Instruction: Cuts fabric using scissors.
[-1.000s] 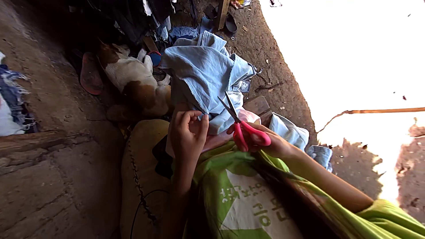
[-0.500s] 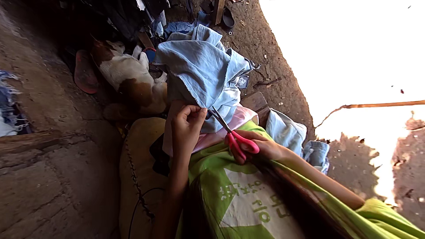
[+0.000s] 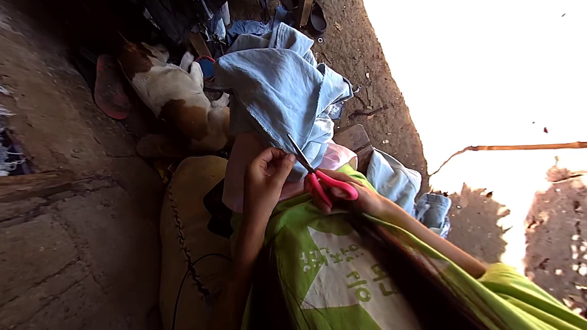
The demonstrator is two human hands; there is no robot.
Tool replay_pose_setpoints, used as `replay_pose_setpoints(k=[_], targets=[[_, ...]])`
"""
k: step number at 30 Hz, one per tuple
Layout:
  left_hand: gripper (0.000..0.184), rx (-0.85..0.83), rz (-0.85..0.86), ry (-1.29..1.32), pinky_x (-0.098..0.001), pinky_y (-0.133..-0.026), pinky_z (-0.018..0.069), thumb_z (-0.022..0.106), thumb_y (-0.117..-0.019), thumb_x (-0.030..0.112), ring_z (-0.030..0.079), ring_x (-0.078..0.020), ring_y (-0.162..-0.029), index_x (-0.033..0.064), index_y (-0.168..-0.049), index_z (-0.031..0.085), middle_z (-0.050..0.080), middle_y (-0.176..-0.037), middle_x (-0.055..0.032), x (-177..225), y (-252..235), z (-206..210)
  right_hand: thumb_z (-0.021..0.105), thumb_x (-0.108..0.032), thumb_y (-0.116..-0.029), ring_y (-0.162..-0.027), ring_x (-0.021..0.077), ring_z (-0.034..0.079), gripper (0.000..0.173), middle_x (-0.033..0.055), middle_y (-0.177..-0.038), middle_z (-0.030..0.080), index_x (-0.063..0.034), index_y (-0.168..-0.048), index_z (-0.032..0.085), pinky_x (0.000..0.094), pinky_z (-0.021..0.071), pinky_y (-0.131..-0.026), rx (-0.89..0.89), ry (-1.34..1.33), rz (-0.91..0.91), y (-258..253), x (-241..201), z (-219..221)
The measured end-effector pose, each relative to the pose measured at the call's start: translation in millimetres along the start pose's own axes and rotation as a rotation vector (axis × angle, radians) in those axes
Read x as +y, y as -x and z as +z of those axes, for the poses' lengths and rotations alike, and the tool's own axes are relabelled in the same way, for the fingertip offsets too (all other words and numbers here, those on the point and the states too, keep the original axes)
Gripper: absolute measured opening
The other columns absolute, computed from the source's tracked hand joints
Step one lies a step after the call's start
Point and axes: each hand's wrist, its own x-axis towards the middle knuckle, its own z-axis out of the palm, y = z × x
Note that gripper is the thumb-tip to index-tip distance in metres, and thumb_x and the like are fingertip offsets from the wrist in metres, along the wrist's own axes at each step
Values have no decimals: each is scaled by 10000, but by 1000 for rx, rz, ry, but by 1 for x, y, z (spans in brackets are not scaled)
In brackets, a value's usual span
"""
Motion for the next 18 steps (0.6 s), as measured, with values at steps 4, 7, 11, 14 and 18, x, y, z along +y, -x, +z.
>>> replay_pose_setpoints(k=[4, 7, 11, 14, 18], targets=[[140, -15, 22, 15, -129, -638, 480, 608, -953, 36, 557, 35, -667, 117, -840, 625, 582, -726, 93, -4, -1, -3, 506, -590, -1002, -716, -43, 601, 504, -123, -801, 639, -114, -1135, 607, 136, 494, -672, -6, -13, 5, -3, 0, -1], [147, -17, 12, 20, -122, -635, 473, 607, -949, 35, 553, 39, -665, 124, -832, 616, 572, -719, 97, -4, -1, -5, 519, -559, -1011, -695, -43, 601, 465, -121, -793, 638, -119, -1118, 624, 132, 495, -652, -9, -57, -29, -4, 3, 0], [136, -23, 3, 30, -129, -642, 482, 607, -944, 47, 562, 35, -673, 129, -836, 621, 578, -724, 97, -6, -1, -7, 543, -513, -1017, -656, -58, 575, 415, -123, -789, 630, -117, -1101, 638, 120, 480, -607, 2, -75, -68, -3, 5, 2], [134, -32, 3, 55, -136, -653, 497, 604, -947, 51, 581, 37, -691, 131, -841, 622, 595, -734, 99, -9, -1, -9, 569, -457, -1015, -623, -76, 556, 355, -153, -752, 619, -124, -1104, 653, 110, 464, -583, 36, -73, -57, 0, 4, 4], [129, -5, 1, 54, -133, -640, 487, 612, -952, 67, 568, 37, -675, 134, -844, 632, 591, -732, 105, -10, -1, -10, 563, -384, -1025, -635, -79, 556, 297, -165, -743, 602, -112, -1118, 635, 111, 465, -599, 35, -26, -40, 0, 3, 6]])
